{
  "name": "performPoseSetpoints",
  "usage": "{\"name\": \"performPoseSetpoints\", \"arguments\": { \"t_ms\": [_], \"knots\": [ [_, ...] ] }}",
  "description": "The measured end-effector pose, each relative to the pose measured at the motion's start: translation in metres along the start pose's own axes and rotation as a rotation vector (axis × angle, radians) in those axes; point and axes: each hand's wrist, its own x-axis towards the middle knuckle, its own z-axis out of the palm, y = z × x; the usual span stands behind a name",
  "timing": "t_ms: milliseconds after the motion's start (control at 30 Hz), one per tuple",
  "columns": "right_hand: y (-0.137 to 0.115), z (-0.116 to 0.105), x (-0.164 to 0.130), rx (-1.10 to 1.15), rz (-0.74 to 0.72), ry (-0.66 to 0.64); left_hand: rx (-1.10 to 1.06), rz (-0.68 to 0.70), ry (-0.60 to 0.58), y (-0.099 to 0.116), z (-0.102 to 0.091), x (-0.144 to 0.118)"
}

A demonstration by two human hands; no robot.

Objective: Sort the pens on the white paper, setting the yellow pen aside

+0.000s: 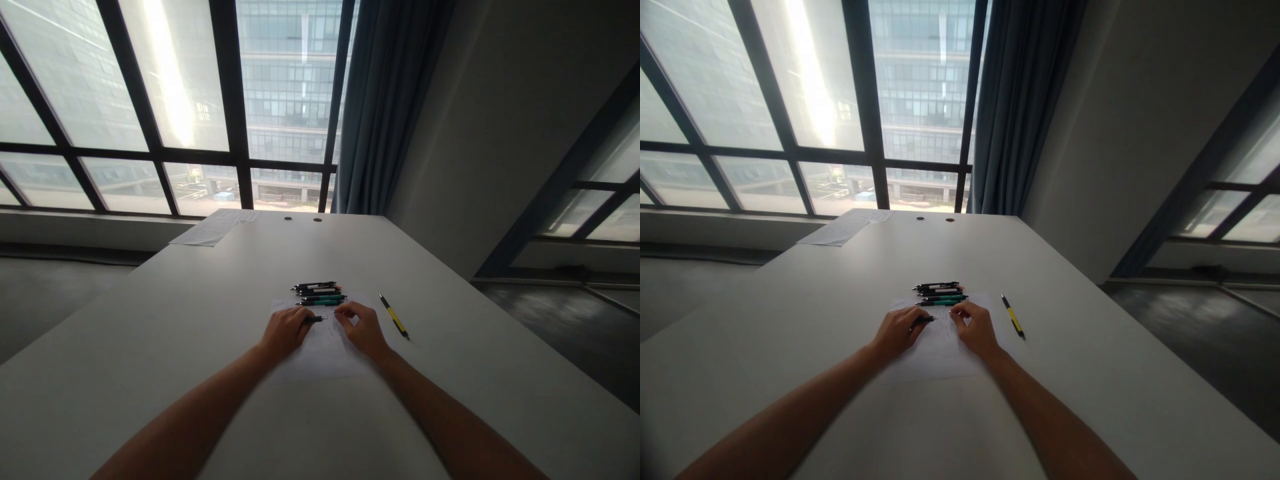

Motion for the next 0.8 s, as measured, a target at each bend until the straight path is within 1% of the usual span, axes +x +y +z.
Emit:
{"name": "performPoseSetpoints", "arguments": {
  "t_ms": [67, 200, 300, 467, 533, 633, 700, 800],
  "knots": [
    [0.006, -0.007, 0.002, -0.128, -0.025, -0.038, 0.004, -0.023, -0.007, 0.000, 0.001, 0.000],
    [0.013, -0.017, 0.005, -0.428, -0.045, -0.217, 0.023, -0.057, -0.029, -0.001, 0.002, 0.000],
    [0.013, -0.018, 0.005, -0.532, -0.020, -0.297, 0.037, -0.072, -0.044, 0.000, 0.001, 0.000],
    [0.013, -0.018, 0.006, -0.522, 0.010, -0.327, 0.042, -0.079, -0.053, 0.001, 0.001, 0.000],
    [0.013, -0.020, 0.006, -0.526, -0.019, -0.300, 0.039, -0.078, -0.050, 0.001, 0.001, 0.001],
    [0.010, -0.020, 0.005, -0.512, -0.080, -0.222, 0.029, -0.077, -0.045, 0.001, 0.001, 0.001],
    [0.006, -0.016, 0.003, -0.441, -0.119, -0.183, 0.014, -0.068, -0.041, 0.001, 0.001, 0.001],
    [-0.004, -0.005, -0.001, -0.285, -0.164, -0.168, -0.019, -0.020, -0.042, 0.000, 0.001, 0.000]
  ]
}}
